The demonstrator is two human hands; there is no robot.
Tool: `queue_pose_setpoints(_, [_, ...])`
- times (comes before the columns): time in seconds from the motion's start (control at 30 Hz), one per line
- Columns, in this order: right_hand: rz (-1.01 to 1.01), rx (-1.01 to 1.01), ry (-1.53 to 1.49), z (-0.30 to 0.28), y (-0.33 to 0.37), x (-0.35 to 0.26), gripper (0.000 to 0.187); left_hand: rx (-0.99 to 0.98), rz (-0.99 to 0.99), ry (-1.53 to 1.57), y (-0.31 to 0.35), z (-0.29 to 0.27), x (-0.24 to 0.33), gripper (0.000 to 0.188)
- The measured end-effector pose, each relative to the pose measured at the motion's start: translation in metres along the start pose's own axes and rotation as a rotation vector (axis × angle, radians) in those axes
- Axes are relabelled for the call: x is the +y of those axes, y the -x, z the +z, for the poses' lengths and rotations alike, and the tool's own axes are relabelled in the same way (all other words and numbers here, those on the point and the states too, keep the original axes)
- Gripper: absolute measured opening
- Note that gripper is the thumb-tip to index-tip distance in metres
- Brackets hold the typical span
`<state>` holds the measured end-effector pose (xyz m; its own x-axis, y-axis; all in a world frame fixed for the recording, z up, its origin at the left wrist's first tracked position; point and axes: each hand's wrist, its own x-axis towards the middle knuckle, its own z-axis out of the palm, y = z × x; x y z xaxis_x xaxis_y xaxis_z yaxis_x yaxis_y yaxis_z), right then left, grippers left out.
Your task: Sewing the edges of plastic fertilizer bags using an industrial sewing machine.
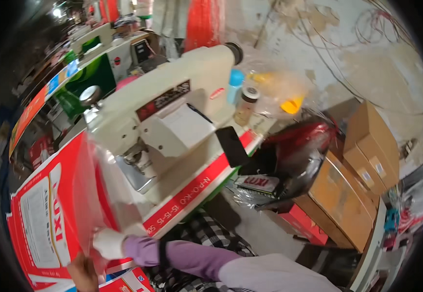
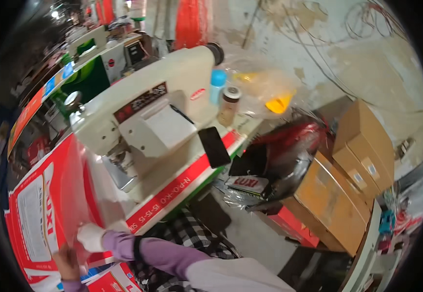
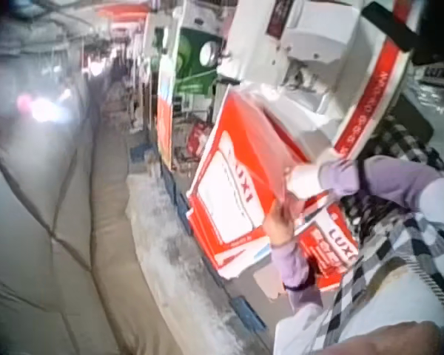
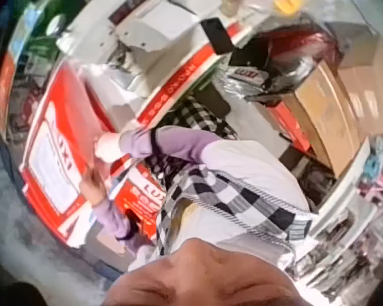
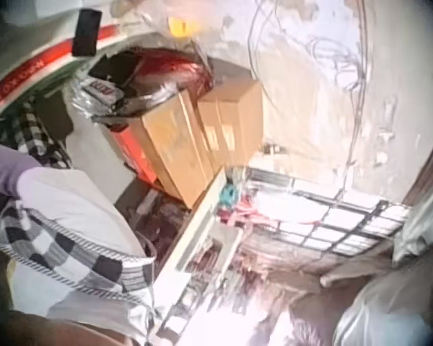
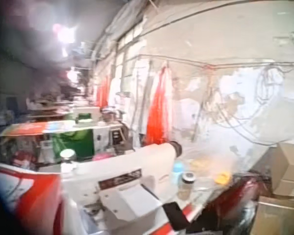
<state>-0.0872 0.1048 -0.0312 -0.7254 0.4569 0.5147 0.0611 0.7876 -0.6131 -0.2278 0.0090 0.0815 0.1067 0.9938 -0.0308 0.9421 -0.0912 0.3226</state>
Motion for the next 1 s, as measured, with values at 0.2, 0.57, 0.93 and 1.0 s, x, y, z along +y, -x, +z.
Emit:
queue_pose_setpoints(0.2, [0.369, 0.200, 0.167, -0.012, -0.005, 0.051, 0.021, 0.038, 0.037, -0.310, 0.165, -0.021, 0.004, 0.023])
queue_pose_setpoints(0.57, [0.824, 0.921, 0.197, -0.093, 0.059, 0.041, 0.106, 0.307, -0.255, -0.397, 0.205, -0.049, 0.024, 0.004])
queue_pose_setpoints(0.93, [0.535, 0.511, 0.298, -0.092, 0.036, 0.093, 0.011, 0.429, -0.387, -0.259, 0.203, -0.035, 0.007, 0.009])
queue_pose_setpoints(1.0, [0.581, 0.532, 0.408, -0.097, 0.032, 0.094, 0.010, 0.420, -0.280, -0.195, 0.204, -0.031, 0.006, 0.007])
